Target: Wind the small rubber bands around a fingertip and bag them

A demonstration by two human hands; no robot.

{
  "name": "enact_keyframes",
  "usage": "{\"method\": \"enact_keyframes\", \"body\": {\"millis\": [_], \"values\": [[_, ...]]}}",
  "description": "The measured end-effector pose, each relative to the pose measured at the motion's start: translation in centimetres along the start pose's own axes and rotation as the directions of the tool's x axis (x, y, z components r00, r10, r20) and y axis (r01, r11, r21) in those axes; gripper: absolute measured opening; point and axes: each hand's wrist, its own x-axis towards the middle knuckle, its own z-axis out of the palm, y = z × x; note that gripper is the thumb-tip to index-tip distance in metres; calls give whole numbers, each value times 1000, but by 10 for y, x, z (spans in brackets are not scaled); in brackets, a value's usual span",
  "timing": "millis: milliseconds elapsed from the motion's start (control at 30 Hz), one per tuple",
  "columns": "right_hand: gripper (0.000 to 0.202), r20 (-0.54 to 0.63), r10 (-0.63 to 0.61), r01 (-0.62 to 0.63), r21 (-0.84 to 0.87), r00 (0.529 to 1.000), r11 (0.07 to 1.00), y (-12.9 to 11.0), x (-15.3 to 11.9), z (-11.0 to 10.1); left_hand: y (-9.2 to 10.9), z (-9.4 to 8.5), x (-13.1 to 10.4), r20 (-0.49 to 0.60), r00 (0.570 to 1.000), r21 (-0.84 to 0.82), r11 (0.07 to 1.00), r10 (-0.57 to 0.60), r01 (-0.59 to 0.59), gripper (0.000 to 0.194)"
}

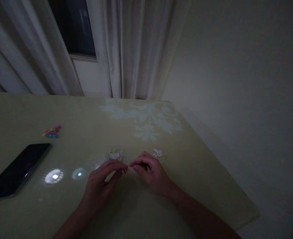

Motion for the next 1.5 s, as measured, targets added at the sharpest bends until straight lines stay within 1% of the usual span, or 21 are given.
{"method": "enact_keyframes", "body": {"millis": [67,100,133,267,367,433,500,567,633,700,767,833,900,967,1000,1067,1133,1200,1300,1433,1500], "values": [[18,-87,-65,50,-159,994,986,3,5,-11,-5,-7,13,26,998,173,984,-48,43,20],[19,-124,-92,61,-238,988,969,6,8,-18,-8,-11,20,56,997,272,961,-60,42,23],[20,-152,-111,61,-304,982,951,9,10,-25,-13,-14,27,77,994,321,946,-72,43,27],[21,-220,-132,13,-471,967,882,23,21,-52,-32,-18,52,162,982,436,900,-93,13,32],[22,-191,-103,-39,-619,976,785,29,24,-64,-42,-16,60,239,966,475,880,-101,-25,35],[28,-160,-42,-84,-703,986,706,30,24,-69,-46,-16,61,277,955,481,876,-106,-42,40],[40,-130,24,-115,-756,991,645,28,21,-73,-50,-17,58,291,950,480,876,-112,-44,48],[57,-93,85,-126,-780,992,613,26,17,-79,-55,-20,53,271,954,481,876,-124,-23,54],[69,-51,136,-124,-786,989,606,26,13,-86,-61,-26,44,217,965,486,874,-146,23,50],[66,-17,160,-113,-781,987,614,28,11,-92,-68,-33,33,158,972,485,871,-173,76,45],[56,-3,158,-101,-779,988,619,29,12,-95,-76,-39,21,141,970,464,879,-197,111,58],[51,2,139,-87,-771,990,631,28,13,-91,-81,-42,10,182,961,418,901,-206,114,72],[51,33,88,-40,-706,996,707,24,14,-79,-81,-39,2,232,953,369,924,-196,101,78],[53,105,-5,63,-559,994,827,18,13,-59,-76,-27,-3,263,948,327,941,-177,85,79],[54,151,-58,124,-475,987,871,14,12,-48,-73,-20,-5,276,946,306,949,-169,80,81],[58,250,-110,204,-387,962,899,8,8,-28,-64,-4,-8,287,947,278,959,-141,58,86],[57,313,-105,224,-373,944,900,3,4,-15,-57,7,-10,315,940,258,965,-128,45,91],[51,333,-72,200,-369,940,908,0,2,-12,-51,12,-9,321,938,248,968,-128,47,91],[43,348,-43,170,-344,936,923,0,1,-16,-42,9,-7,324,937,235,971,-129,52,82],[38,348,-48,184,-369,936,911,4,2,-20,-36,7,-6,335,936,220,975,-106,31,64],[38,352,-71,214,-388,933,897,7,4,-19,-37,9,-7,327,940,224,974,-102,28,62]]}}
